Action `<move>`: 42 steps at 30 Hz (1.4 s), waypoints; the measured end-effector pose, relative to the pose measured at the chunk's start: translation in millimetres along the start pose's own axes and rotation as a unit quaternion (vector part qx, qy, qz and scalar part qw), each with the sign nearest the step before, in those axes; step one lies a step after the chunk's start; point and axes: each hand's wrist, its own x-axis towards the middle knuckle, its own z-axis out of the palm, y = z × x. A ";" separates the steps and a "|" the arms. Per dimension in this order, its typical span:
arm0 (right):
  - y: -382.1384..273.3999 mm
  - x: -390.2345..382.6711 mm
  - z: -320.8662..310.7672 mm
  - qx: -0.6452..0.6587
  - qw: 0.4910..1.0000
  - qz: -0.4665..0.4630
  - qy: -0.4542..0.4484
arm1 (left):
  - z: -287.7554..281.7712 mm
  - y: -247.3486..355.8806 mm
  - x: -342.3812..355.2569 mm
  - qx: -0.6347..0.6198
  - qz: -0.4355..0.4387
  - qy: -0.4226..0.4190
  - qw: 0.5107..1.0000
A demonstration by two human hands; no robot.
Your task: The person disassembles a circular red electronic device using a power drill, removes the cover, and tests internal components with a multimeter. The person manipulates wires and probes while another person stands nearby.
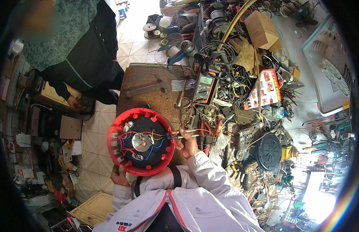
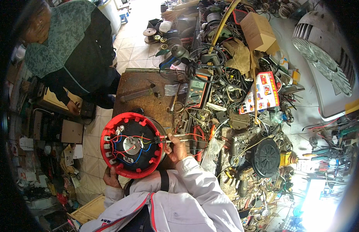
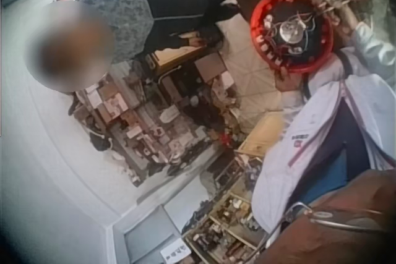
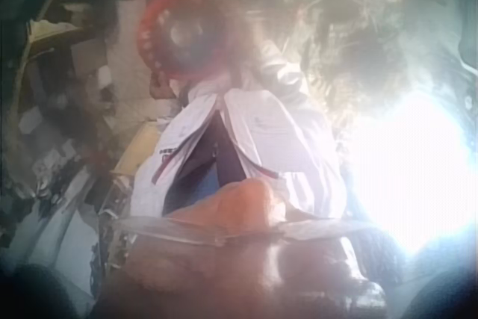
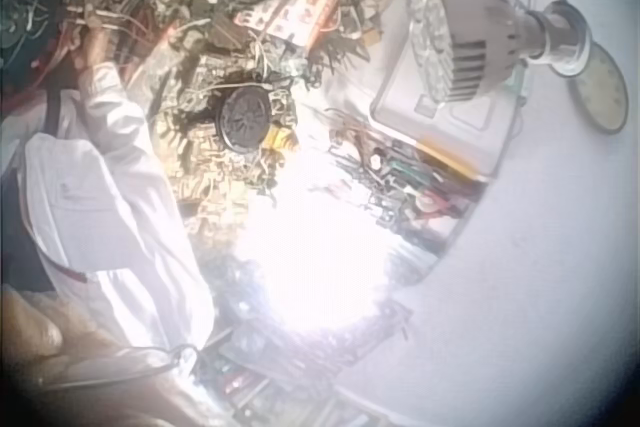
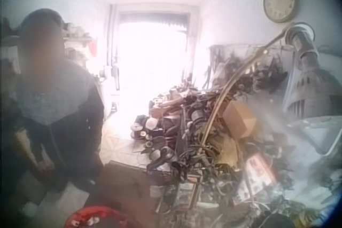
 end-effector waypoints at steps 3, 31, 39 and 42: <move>0.2 1.8 -4.1 0.003 1.000 -0.002 0.003 | -4.8 -9.5 2.5 0.114 0.057 0.030 0.991; 0.5 2.6 -3.8 -0.008 1.000 -0.001 0.017 | 27.4 23.4 4.6 0.076 0.103 0.039 0.991; 3.8 5.8 -10.1 -0.010 1.000 -0.007 0.026 | 12.7 18.5 39.9 0.077 0.064 0.007 0.995; 4.1 4.9 -9.6 -0.004 1.000 -0.014 0.023 | 13.8 12.3 41.7 0.101 0.085 0.039 0.990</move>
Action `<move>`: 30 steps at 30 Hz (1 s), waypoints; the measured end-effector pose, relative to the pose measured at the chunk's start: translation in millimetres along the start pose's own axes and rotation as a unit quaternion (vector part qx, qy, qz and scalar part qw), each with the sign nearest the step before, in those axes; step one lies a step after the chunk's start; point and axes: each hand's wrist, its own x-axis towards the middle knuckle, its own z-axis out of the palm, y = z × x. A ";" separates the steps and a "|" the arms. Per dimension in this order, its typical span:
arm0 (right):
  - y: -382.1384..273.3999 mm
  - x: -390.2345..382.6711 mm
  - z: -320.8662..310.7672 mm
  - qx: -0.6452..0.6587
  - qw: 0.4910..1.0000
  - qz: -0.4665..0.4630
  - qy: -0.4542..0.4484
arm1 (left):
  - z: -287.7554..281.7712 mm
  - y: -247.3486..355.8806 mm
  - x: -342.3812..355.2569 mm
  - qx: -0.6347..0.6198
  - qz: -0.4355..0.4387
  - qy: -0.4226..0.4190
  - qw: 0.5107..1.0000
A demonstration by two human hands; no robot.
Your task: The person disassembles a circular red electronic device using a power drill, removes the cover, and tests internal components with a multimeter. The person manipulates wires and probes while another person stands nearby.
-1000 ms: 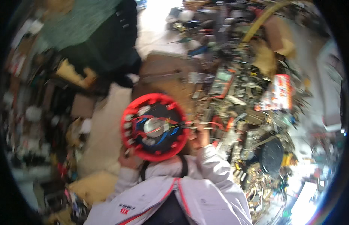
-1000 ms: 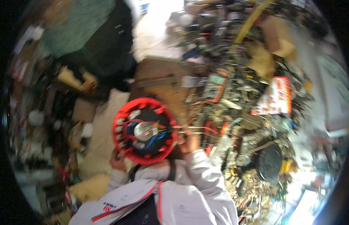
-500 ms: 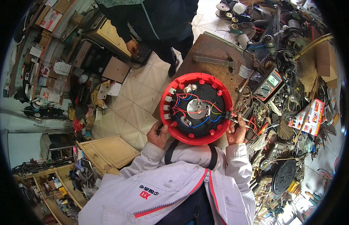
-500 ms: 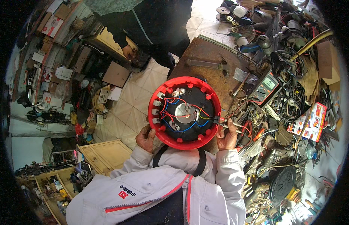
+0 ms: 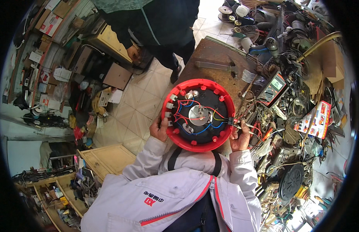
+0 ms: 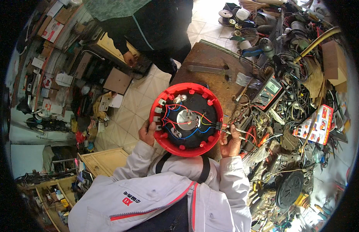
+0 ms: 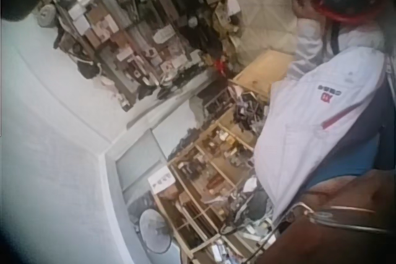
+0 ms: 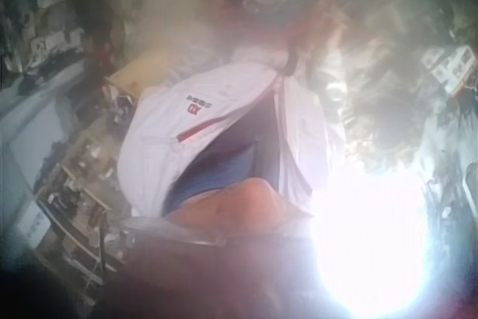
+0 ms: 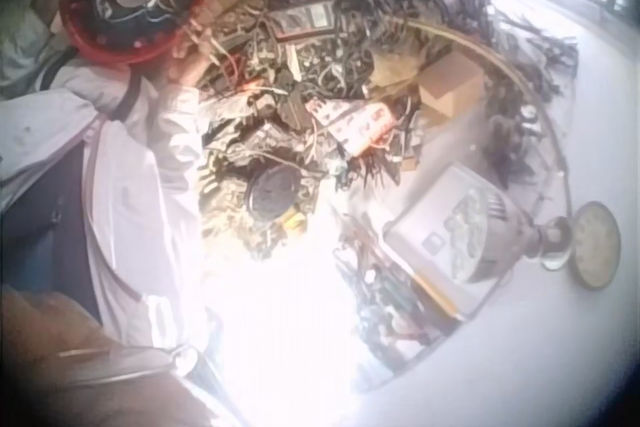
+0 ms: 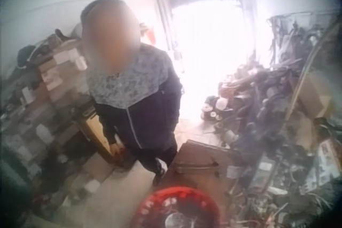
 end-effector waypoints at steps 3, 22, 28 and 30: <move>2.5 0.3 -2.5 -0.001 1.000 0.001 -0.016 | 1.0 5.0 -3.5 0.009 0.013 0.026 1.000; -3.3 -3.3 6.1 0.014 0.999 0.027 -0.012 | -9.9 -21.1 -3.2 -0.021 0.012 0.003 1.000; -4.5 -5.0 11.6 0.004 1.000 0.003 -0.022 | -11.5 -28.6 -3.5 -0.037 0.011 0.005 0.999; -4.5 -5.1 10.7 0.017 1.000 0.008 -0.022 | -12.7 -28.7 -3.4 -0.040 0.004 -0.005 0.999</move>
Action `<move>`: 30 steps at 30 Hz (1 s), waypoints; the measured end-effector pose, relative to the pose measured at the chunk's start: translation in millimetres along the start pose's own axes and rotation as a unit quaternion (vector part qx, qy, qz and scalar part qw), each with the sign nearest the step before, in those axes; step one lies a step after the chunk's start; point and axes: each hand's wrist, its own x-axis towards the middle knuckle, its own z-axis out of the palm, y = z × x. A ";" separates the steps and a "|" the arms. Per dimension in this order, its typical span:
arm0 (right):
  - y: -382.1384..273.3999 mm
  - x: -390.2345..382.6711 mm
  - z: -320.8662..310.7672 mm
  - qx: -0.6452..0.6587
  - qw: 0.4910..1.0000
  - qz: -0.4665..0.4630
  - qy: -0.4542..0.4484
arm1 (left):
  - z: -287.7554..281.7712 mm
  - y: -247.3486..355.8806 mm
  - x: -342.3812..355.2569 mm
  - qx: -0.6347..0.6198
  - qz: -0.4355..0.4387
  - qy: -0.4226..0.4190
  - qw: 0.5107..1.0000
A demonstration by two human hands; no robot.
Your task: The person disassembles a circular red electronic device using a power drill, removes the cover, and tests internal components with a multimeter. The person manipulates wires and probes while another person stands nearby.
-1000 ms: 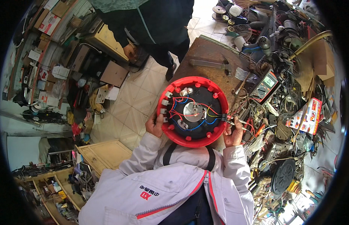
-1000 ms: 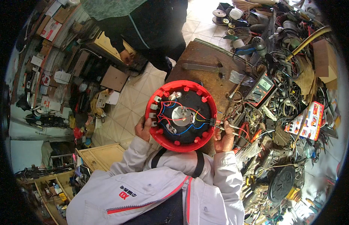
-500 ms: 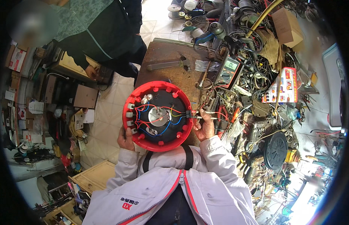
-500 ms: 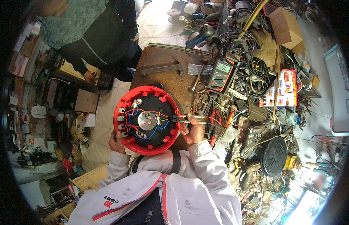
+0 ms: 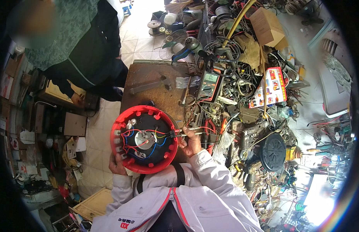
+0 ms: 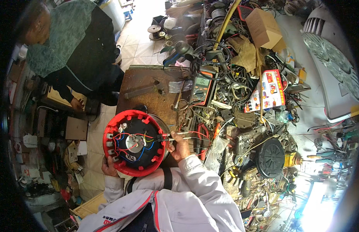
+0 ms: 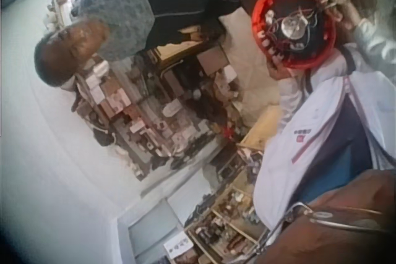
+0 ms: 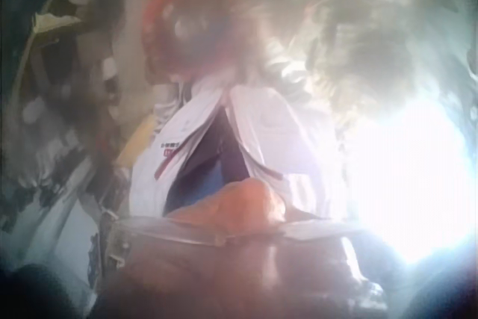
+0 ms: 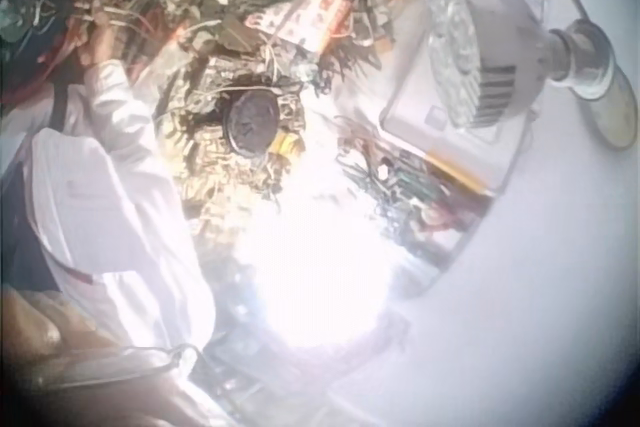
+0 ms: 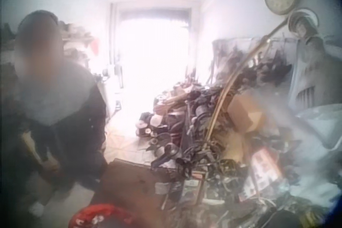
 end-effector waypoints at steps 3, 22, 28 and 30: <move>0.1 2.4 -1.7 0.001 1.000 0.002 -0.011 | 0.3 -4.2 2.7 -0.054 -0.017 -0.011 0.998; -0.2 2.9 -4.3 0.002 1.000 0.004 0.010 | 13.9 21.8 2.8 0.056 0.043 -0.003 0.997; 2.7 0.1 -0.7 -0.044 0.998 0.001 0.034 | -5.4 -2.0 26.9 -0.032 -0.099 -0.024 0.994; 6.2 7.1 -17.7 -0.007 0.998 -0.004 -0.060 | -7.5 -10.2 39.2 -0.012 -0.006 -0.047 0.999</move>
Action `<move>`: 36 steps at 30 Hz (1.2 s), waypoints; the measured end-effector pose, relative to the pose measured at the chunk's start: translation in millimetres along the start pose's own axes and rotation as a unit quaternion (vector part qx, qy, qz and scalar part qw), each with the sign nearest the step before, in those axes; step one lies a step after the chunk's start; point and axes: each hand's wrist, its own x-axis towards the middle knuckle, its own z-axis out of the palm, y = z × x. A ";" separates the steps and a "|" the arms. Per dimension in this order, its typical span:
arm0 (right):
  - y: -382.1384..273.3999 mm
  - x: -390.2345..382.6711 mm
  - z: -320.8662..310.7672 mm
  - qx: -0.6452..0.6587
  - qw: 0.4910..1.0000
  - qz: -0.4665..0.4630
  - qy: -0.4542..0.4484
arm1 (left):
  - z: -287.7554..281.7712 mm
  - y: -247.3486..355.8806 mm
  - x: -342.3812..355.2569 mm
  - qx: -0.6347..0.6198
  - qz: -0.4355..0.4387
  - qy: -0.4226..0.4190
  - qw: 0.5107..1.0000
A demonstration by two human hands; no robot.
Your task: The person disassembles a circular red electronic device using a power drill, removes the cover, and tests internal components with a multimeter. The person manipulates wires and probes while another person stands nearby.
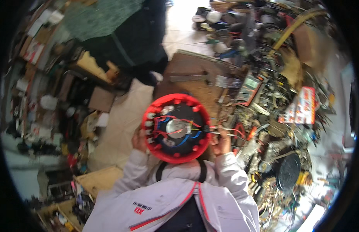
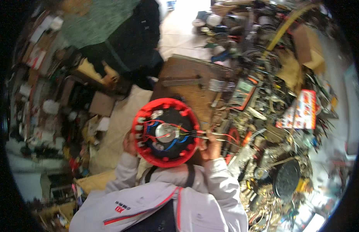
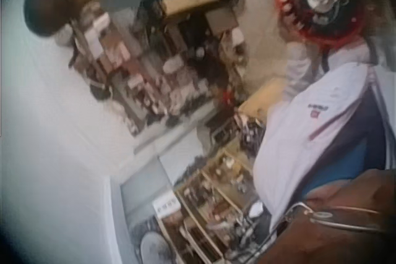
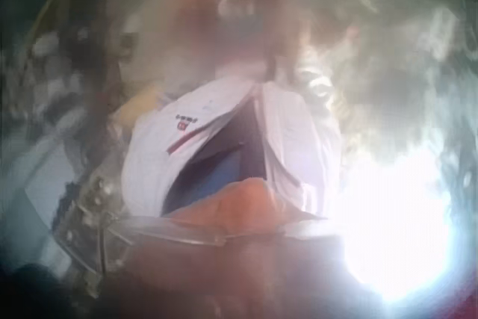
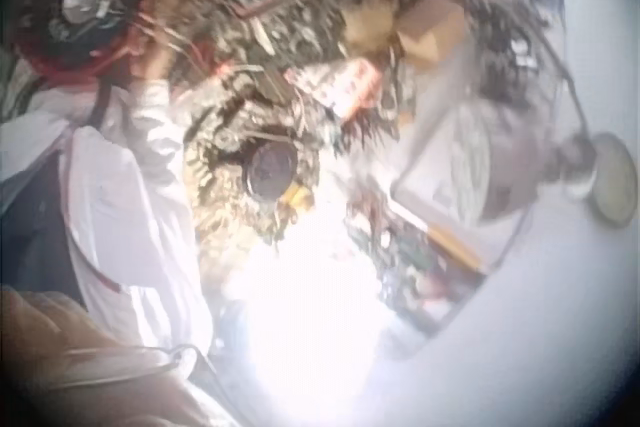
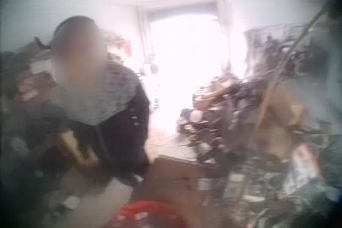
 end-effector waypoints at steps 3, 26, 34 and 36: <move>-3.8 -1.3 12.8 0.023 0.996 0.016 0.083 | 16.1 17.9 11.2 -0.113 -0.003 -0.017 0.993; -4.8 -4.1 12.9 -0.028 0.995 0.003 0.093 | 6.2 4.2 46.4 -0.080 -0.044 -0.075 0.993; -4.0 -1.5 12.0 0.012 0.998 0.008 0.058 | 6.4 30.5 50.4 -0.105 -0.170 -0.068 0.977; -4.0 -2.2 12.6 0.015 0.998 0.011 0.054 | 0.3 16.4 57.3 -0.148 -0.119 -0.110 0.976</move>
